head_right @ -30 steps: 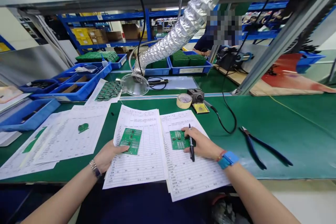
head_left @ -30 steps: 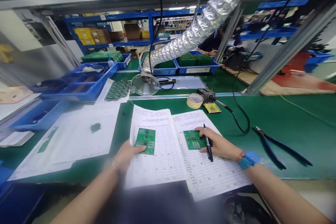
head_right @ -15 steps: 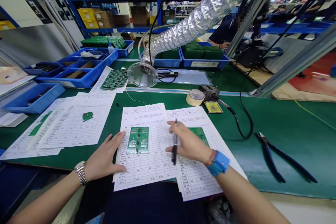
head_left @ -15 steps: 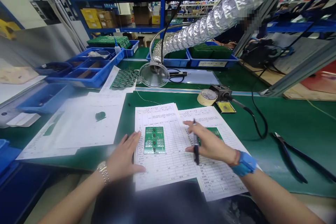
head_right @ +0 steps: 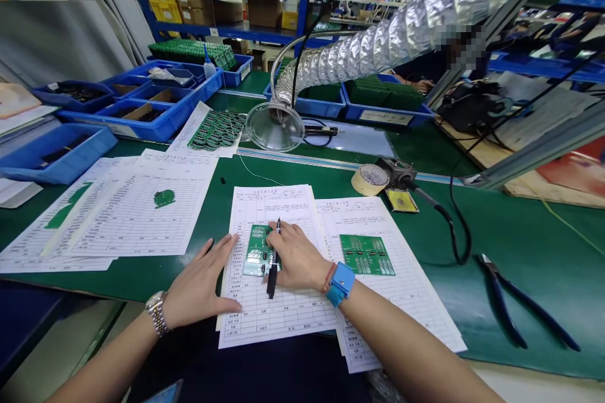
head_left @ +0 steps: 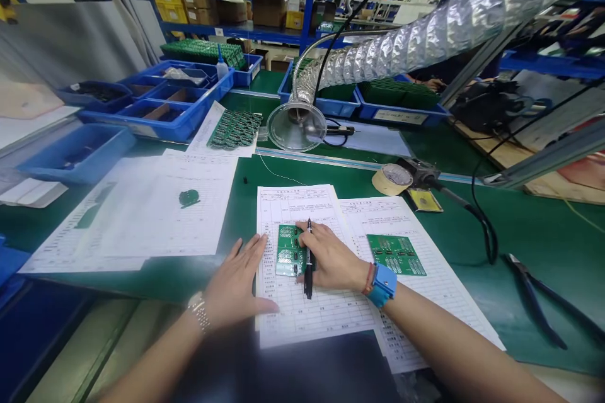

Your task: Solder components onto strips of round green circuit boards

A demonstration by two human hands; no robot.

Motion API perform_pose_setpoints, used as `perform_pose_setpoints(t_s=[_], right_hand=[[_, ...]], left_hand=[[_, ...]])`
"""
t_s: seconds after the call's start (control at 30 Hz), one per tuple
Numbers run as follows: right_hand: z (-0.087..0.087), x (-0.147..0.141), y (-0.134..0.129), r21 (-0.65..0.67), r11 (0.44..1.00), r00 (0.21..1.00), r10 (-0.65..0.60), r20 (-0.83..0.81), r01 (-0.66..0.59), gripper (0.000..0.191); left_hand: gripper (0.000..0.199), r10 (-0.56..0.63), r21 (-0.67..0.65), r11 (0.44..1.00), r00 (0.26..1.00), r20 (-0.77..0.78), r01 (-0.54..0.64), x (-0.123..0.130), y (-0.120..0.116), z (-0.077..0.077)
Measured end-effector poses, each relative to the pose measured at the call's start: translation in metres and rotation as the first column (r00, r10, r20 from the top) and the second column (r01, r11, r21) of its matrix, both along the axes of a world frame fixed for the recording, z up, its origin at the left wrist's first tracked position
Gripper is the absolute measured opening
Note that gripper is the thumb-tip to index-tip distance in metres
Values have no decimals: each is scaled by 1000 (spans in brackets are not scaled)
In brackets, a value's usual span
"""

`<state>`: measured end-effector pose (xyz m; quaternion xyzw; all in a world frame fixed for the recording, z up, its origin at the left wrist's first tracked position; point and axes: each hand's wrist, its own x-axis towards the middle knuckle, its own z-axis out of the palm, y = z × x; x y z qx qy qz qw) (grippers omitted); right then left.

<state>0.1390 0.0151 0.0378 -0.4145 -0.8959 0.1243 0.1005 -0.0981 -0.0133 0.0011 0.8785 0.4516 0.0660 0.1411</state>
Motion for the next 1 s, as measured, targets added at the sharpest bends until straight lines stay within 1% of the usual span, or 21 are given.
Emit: perform_pose_setpoints(t_s=[0.07,0.13,0.17,0.2,0.23,0.27,0.3,0.37,0.4,0.43,0.47,0.5,0.6,0.67,0.73,0.83,0.93,1.0], right_hand=[[4,-4,-5,72,984,984,-170,58,165,47],[8,-7,-13,133,931,924,-357,135,340,47],[11,-7,-16,144,907,892,-418,174,397,47],[13,-7,-19,145,893,870,-448,206,425,47],[14,-5,-21,138,896,868,-443,224,421,47],[15,-2,-21,125,913,886,-407,221,388,47],[15,2,-20,109,937,916,-348,200,333,47],[12,12,-14,63,981,972,-191,135,184,49],[10,16,-10,31,993,988,-117,103,114,50],[7,20,-6,-1,998,995,-68,76,68,50],[4,22,-2,-25,998,997,-53,50,54,49],[2,23,1,-36,997,998,-66,23,67,47],[-4,19,7,-25,986,985,-166,-54,165,42],[-7,17,9,-26,982,977,-191,-95,189,40],[-9,17,11,-58,985,977,-167,-135,161,39],[-10,21,17,-119,990,979,-100,-177,79,37],[-9,25,27,-165,986,984,-37,-174,8,36],[-7,26,33,-191,982,986,-18,-164,-14,37]], left_hand=[[122,2,-3,1000,1000,17,-2,0,0,0],[123,3,-6,1000,1000,29,-3,0,0,-1],[122,3,-9,1000,1000,30,-3,0,0,-1],[122,2,-12,1000,1000,29,-2,0,0,-1],[122,2,-14,1000,1000,26,-1,0,0,-1],[121,1,-15,1000,1000,21,0,0,0,-1],[121,-1,-15,1000,1000,17,1,0,0,-1],[122,-2,-9,1000,1000,13,2,0,0,-1],[122,-2,-4,1000,1000,13,2,0,0,-1],[122,-1,0,1000,1000,15,1,0,0,-1],[122,1,5,1000,1000,17,-1,1,-1,-1],[122,3,11,1000,1000,20,-3,3,-2,-1],[121,25,42,999,999,32,-27,8,-6,-2],[119,39,64,997,999,36,-41,12,-9,-3],[117,40,73,996,999,30,-43,14,-10,-3],[116,23,70,997,999,25,-24,15,-10,-2],[117,11,60,998,1000,18,-12,15,-9,-1],[116,18,53,998,1000,6,-18,14,-10,-1]])
